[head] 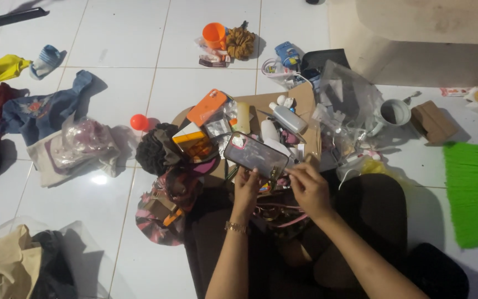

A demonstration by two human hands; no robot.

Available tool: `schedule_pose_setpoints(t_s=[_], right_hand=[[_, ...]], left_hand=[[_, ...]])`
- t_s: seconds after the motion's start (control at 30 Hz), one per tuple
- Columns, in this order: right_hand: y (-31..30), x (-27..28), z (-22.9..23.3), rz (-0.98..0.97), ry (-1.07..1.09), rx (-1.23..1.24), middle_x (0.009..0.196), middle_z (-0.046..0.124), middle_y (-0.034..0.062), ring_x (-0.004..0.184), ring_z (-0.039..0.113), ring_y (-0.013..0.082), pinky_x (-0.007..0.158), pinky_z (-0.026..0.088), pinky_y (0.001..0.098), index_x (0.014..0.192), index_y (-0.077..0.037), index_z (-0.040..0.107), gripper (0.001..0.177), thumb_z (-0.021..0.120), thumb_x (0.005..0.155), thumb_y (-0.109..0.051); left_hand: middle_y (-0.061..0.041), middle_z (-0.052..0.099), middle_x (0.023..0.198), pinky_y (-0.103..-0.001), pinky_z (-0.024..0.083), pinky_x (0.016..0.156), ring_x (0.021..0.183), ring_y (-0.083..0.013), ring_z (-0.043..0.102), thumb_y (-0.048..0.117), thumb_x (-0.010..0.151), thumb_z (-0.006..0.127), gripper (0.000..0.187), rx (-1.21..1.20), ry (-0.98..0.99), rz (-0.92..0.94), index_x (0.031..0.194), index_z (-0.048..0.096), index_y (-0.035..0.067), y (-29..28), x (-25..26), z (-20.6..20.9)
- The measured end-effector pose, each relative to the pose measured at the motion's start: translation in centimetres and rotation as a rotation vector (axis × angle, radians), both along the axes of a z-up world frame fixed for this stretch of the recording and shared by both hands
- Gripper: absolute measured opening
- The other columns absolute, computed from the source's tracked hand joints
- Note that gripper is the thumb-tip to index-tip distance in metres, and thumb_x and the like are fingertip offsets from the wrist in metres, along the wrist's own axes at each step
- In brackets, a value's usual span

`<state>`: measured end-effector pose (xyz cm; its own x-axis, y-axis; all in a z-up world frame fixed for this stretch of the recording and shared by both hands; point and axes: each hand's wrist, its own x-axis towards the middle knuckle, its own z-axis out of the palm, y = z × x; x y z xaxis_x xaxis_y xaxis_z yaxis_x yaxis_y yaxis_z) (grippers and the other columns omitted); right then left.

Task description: Sorting through and organizing a variety of personal items, toiletries, and cosmetics on the floor and placing them onto a shelf.

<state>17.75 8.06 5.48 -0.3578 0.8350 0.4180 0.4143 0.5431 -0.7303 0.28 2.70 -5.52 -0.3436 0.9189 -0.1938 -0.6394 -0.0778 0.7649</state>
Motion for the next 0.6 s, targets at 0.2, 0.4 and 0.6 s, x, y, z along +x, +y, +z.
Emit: schedule_pose_setpoints(t_s=[0.2, 0.4, 0.6], right_hand=[[0.3, -2.6, 1.8, 0.101, -0.223, 0.255, 0.104, 0.066, 0.0067, 0.093, 0.067, 0.0304, 0.079, 0.055, 0.0404, 0.113, -0.006, 0.072, 0.033, 0.076, 0.08, -0.006], [1.4, -2.1, -3.9, 0.144, -0.23, -0.23, 0.095, 0.066, 0.0084, 0.079, 0.069, 0.021, 0.07, 0.056, 0.0329, 0.099, -0.004, 0.071, 0.026, 0.082, 0.076, -0.007], [0.8, 0.3, -3.7, 0.22, -0.185, -0.554, 0.079, 0.068, 0.0051, 0.069, 0.066, 0.0164, 0.064, 0.054, 0.0296, 0.087, -0.004, 0.074, 0.02, 0.087, 0.073, -0.01]], left_hand=[[-0.007, 0.068, 0.12, -0.034, 0.059, 0.09, 0.105, -0.0162, 0.069, 0.008, 0.104, 0.054, 0.033, 0.031, -0.015, -0.018, 0.136, 0.05, 0.003, 0.1, 0.4, 1.5], [-0.01, 0.066, 0.125, -0.033, 0.057, 0.094, 0.11, -0.018, 0.066, 0.006, 0.106, 0.054, 0.03, 0.019, 0.105, 0.018, 0.135, 0.051, 0.0, -0.2, 0.3, -0.8], [-0.011, 0.06, 0.137, -0.032, 0.049, 0.101, 0.12, -0.0187, 0.06, 0.006, 0.104, 0.055, 0.041, -0.17, 0.254, 0.394, 0.143, 0.047, -0.004, -0.2, -1.6, -3.8]])
